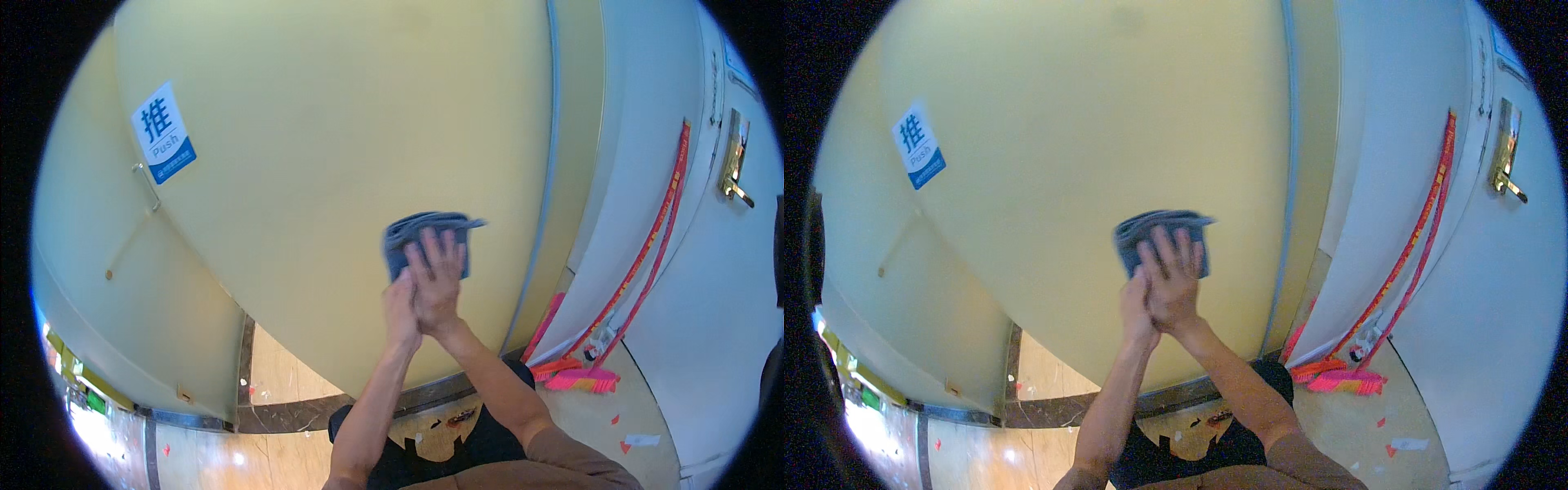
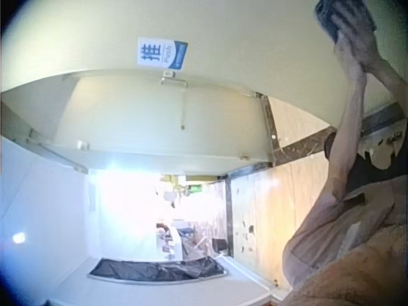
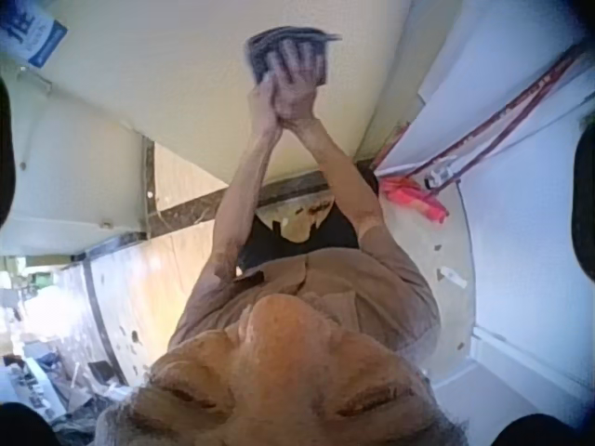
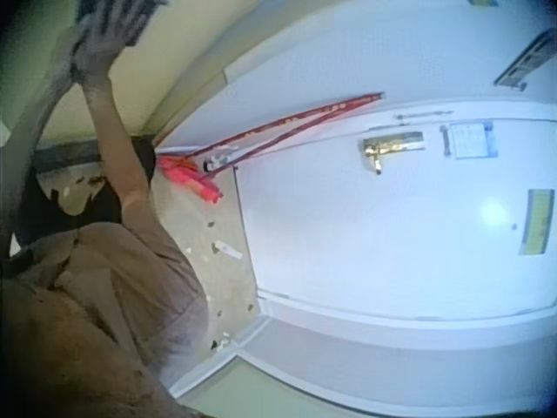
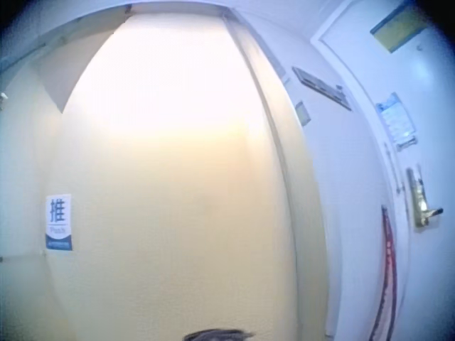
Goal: The person wipes a light-colored door and the adjacent baseboard with a dark cloth. They move from the upper door surface down to the lower edge and floor trim, then stand and wipe the opposite side of the door.
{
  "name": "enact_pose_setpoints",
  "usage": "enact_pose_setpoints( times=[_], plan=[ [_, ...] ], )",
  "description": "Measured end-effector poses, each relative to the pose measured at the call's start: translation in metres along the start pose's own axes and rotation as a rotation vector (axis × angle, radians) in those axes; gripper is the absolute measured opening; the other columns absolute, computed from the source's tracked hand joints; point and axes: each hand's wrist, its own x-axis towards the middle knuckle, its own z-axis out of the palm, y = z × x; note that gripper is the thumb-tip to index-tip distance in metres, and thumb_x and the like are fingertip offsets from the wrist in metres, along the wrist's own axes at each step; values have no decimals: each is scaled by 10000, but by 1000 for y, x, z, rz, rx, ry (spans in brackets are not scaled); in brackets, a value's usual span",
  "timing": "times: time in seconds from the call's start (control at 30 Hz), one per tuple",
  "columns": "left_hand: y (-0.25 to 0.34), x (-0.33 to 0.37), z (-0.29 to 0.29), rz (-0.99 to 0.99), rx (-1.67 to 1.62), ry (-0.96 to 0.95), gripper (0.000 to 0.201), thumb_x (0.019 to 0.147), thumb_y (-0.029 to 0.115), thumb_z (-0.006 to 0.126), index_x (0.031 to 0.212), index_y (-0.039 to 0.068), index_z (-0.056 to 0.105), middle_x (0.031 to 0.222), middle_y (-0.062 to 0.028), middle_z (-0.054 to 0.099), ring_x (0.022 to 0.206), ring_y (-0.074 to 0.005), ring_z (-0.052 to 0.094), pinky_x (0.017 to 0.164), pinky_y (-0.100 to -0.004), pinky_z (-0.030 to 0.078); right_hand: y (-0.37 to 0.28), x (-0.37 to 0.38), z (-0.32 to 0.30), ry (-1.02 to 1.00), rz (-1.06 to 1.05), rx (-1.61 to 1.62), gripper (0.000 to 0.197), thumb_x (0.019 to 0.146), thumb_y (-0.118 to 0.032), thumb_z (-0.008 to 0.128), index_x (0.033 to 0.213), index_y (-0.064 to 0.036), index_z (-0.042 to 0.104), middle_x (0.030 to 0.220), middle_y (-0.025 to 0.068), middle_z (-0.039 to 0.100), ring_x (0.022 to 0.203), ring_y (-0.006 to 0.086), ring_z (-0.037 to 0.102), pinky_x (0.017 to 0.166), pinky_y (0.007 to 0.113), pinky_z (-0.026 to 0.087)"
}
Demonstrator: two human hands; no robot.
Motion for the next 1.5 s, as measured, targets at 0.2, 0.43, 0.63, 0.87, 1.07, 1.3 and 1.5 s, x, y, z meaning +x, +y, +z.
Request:
enact_pose_setpoints(
  times=[0.2, 0.43, 0.63, 0.87, 1.07, 1.3, 1.5],
  plan=[
    [39, 8, 31, 169, -286, 139, 436, 1074, 334, 402, 1207, -32, 599, 1195, -98, 641, 1099, -172, 605, 953, -313, 487, -4, 54, -6, -85, -234, 87, 459, 886, -252, 608, 1332, -145, 589, 1505, 72, 463, 1410, 330, 377, 1167, 562, 188],
    [12, 32, 75, 22, -28, -91, 352, 1046, 281, 526, 1055, -36, 679, 1008, -9, 643, 912, -76, 551, 807, -232, 466, 52, 44, -29, 76, 41, -18, 467, 955, -253, 536, 1397, -103, 534, 1529, 130, 420, 1449, 415, 292, 1167, 596, 172],
    [-30, 3, 43, 27, -52, 172, 290, 1043, 235, 522, 998, -13, 666, 972, -29, 664, 878, -93, 590, 771, -261, 501, 41, -5, -24, 9, -37, 42, 383, 923, -192, 611, 1292, -89, 612, 1449, 154, 489, 1393, 411, 377, 1162, 566, 208],
    [14, 30, 103, 250, -256, 131, 310, 1040, 188, 519, 1226, -53, 577, 1206, -111, 636, 1109, -157, 598, 950, -314, 492, 59, 94, -36, 184, -149, -135, 466, 855, -145, 605, 1319, -107, 607, 1482, 200, 407, 1348, 442, 391, 1122, 604, 260],
    [4, 48, 118, 214, -185, -18, 362, 1035, 205, 533, 1264, -72, 577, 1247, -114, 632, 1138, -161, 591, 988, -305, 472, 81, 102, -50, 122, -64, -180, 603, 846, -113, 577, 1434, -56, 456, 1571, 274, 253, 1439, 499, 235, 1152, 628, 185],
    [-26, 45, 122, 174, 3, -82, 375, 1021, 219, 563, 1191, -110, 625, 1156, -87, 664, 1079, -129, 584, 968, -281, 457, 110, 68, -59, 114, 33, -234, 635, 872, -103, 538, 1455, 61, 349, 1566, 340, 192, 1442, 539, 186, 1159, 636, 154],
    [-68, 19, 95, 40, 115, -69, 337, 1004, 171, 582, 1176, -112, 640, 1112, -64, 654, 1038, -114, 563, 934, -261, 450, 122, 0, -55, 5, 125, -259, 621, 878, -104, 539, 1444, 66, 346, 1562, 342, 189, 1429, 552, 197, 1159, 628, 175]
  ],
)
